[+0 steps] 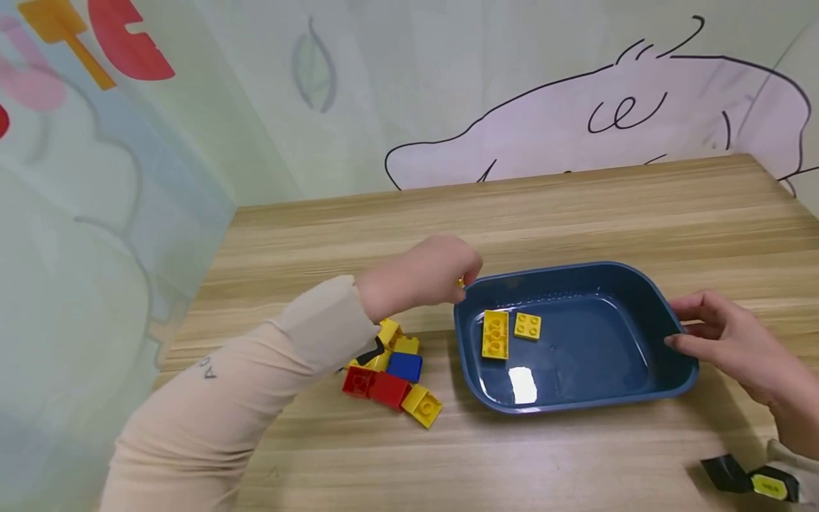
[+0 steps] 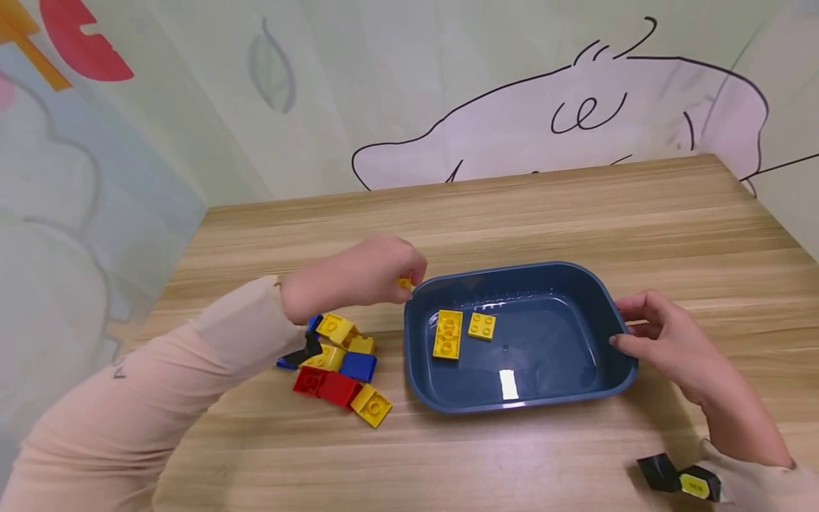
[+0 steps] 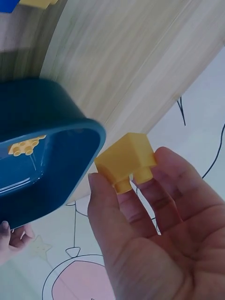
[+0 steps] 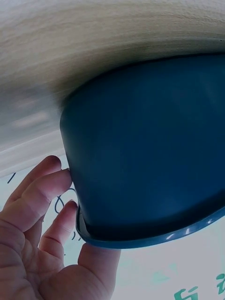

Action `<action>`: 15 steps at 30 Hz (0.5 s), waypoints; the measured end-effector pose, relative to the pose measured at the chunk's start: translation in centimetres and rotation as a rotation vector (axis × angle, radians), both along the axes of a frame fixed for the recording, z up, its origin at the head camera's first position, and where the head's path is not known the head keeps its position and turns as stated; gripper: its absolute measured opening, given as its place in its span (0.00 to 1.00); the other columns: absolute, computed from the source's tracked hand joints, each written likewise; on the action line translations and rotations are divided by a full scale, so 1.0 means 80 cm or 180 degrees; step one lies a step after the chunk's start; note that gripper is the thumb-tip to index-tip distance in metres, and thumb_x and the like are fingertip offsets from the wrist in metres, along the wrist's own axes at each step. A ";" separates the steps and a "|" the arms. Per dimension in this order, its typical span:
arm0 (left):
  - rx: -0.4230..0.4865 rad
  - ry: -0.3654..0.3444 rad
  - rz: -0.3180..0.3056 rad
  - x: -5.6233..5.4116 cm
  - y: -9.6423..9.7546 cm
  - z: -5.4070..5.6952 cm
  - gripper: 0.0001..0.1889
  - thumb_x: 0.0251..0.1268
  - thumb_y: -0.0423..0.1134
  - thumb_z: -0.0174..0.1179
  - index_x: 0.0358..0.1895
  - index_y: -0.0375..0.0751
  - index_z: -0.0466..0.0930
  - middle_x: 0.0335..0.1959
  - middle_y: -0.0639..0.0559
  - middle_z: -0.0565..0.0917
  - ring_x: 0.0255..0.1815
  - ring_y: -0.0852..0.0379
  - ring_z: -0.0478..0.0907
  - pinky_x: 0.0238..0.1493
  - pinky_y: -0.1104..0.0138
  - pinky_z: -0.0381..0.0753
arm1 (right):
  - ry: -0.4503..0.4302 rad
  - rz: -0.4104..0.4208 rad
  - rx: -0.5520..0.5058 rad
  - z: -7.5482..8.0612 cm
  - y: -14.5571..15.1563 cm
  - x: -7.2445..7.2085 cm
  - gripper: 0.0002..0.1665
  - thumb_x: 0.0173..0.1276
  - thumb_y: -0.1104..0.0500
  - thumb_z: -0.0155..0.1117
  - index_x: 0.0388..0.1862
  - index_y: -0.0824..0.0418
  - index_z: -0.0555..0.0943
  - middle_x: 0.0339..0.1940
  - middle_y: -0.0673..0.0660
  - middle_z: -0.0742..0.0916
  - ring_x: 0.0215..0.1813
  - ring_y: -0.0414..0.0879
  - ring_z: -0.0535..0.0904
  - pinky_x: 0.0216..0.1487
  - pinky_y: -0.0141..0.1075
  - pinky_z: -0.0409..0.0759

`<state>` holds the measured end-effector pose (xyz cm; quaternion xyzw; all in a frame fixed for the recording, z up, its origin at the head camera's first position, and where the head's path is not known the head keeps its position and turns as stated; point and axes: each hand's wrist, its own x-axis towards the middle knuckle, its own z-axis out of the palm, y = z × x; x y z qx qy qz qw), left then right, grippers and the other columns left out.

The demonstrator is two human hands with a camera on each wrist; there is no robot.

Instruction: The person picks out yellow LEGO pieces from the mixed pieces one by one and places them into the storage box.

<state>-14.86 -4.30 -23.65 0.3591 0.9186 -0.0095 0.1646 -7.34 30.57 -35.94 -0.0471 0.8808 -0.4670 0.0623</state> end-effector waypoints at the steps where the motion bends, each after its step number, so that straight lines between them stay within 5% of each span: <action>1: 0.0001 -0.0005 -0.0013 0.000 0.002 0.000 0.08 0.56 0.35 0.65 0.39 0.39 0.82 0.36 0.51 0.82 0.35 0.55 0.74 0.36 0.70 0.74 | 0.0005 0.0001 -0.0005 0.000 0.000 0.000 0.21 0.61 0.71 0.61 0.51 0.74 0.66 0.37 0.30 0.75 0.35 0.28 0.75 0.29 0.29 0.79; 15: 0.0046 -0.0010 -0.0183 0.006 0.028 -0.001 0.07 0.57 0.35 0.63 0.39 0.40 0.81 0.36 0.53 0.81 0.37 0.56 0.74 0.39 0.71 0.74 | 0.0032 0.0031 -0.0172 -0.001 0.003 0.000 0.18 0.59 0.71 0.63 0.47 0.66 0.70 0.38 0.32 0.77 0.35 0.34 0.78 0.29 0.29 0.79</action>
